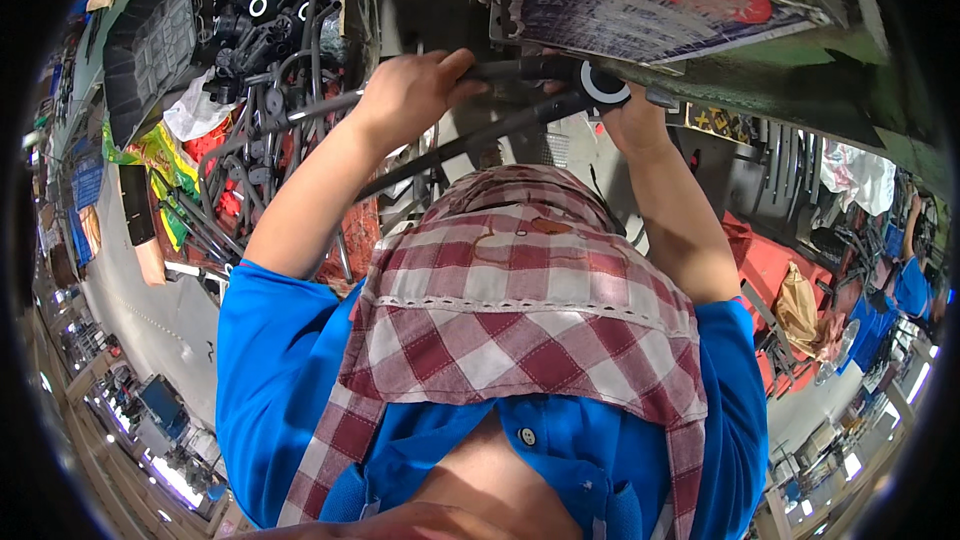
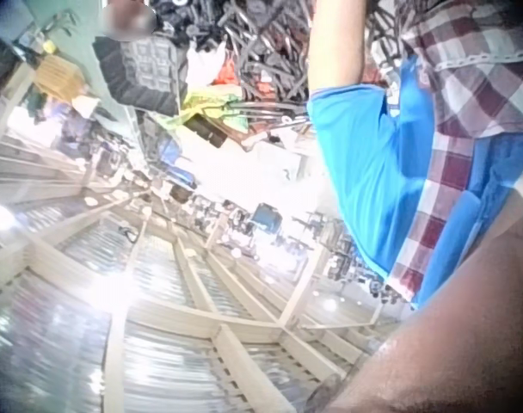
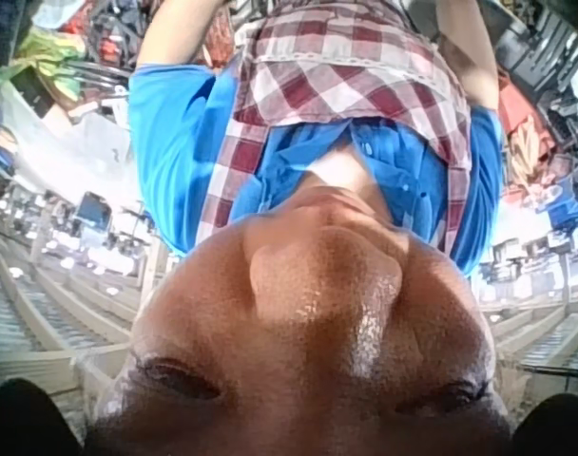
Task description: The person repeatedly picks black bicycle handlebar components from a pile, inserts them into a green machine, and removes them after a brief cycle. The person handles the parts one at a time and places them back into the pile or onto a nearby rack.
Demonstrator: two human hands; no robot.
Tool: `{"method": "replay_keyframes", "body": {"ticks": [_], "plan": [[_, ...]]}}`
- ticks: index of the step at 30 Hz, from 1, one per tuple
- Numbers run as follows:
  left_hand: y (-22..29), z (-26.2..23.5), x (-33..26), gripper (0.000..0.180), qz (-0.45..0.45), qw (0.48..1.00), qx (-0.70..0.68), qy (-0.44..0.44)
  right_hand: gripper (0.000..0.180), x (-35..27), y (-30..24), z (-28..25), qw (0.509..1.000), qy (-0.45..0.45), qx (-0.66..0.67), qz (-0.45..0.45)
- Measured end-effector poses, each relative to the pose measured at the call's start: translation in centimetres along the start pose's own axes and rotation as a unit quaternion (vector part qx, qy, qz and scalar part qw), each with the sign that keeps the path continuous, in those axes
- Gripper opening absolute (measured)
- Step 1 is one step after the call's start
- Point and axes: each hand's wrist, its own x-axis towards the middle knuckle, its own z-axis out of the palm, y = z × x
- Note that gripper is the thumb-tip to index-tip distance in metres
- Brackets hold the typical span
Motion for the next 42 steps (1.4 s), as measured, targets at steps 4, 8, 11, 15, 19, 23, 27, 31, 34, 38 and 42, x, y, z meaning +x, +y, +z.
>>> {"method": "replay_keyframes", "body": {"ticks": [4,8,11,15,19,23,27,31,34,38,42], "plan": [[-0.5,-0.7,2.0,0.034,0.014,0.999,0.035,-0.02,0.054,0.9,0.9,-1.6,0.998,0.054,0.044,-0.005],[-1.1,-0.5,2.5,0.037,0.008,0.995,0.01,-0.103,0.055,0.9,1.1,-1.0,0.992,0.064,0.109,0.02],[-1.7,1.6,2.3,0.04,0.037,0.997,-0.001,-0.072,0.058,0.7,4.5,-4.6,0.965,0.246,0.077,0.035],[-0.6,0.7,2.0,0.037,0.035,0.999,0.017,0.003,0.064,0.8,1.4,-2.6,0.994,0.097,0.021,-0.052],[-1.1,0.9,2.0,0.034,0.045,0.998,0.039,0.028,0.059,0.6,1.5,-1.5,0.99,0.102,0.079,-0.05],[-1.8,-0.1,2.3,0.032,0.057,0.996,0.064,0.026,0.054,0.7,2.7,-2.3,0.986,0.141,0.081,-0.047],[-2.1,0.0,2.6,0.033,0.04,0.998,0.039,-0.011,0.046,-0.2,4.1,-3.9,0.985,0.111,0.102,-0.086],[-1.1,-0.3,2.4,0.038,-0.014,0.994,-0.042,-0.097,0.053,-0.2,3.5,-4.5,0.99,0.111,0.026,-0.087],[-1.2,-0.1,2.2,0.041,-0.041,0.985,-0.108,-0.127,0.052,-0.2,2.8,-5.1,0.991,0.114,0.051,-0.055],[-0.6,-0.6,2.1,0.04,-0.057,0.978,-0.135,-0.146,0.055,0.5,2.5,-4.6,0.968,0.24,0.074,0.0],[-0.1,0.5,1.2,0.037,-0.04,0.946,-0.29,-0.137,0.035,-1.7,2.1,-1.6,0.991,0.118,0.05,0.035]]}}
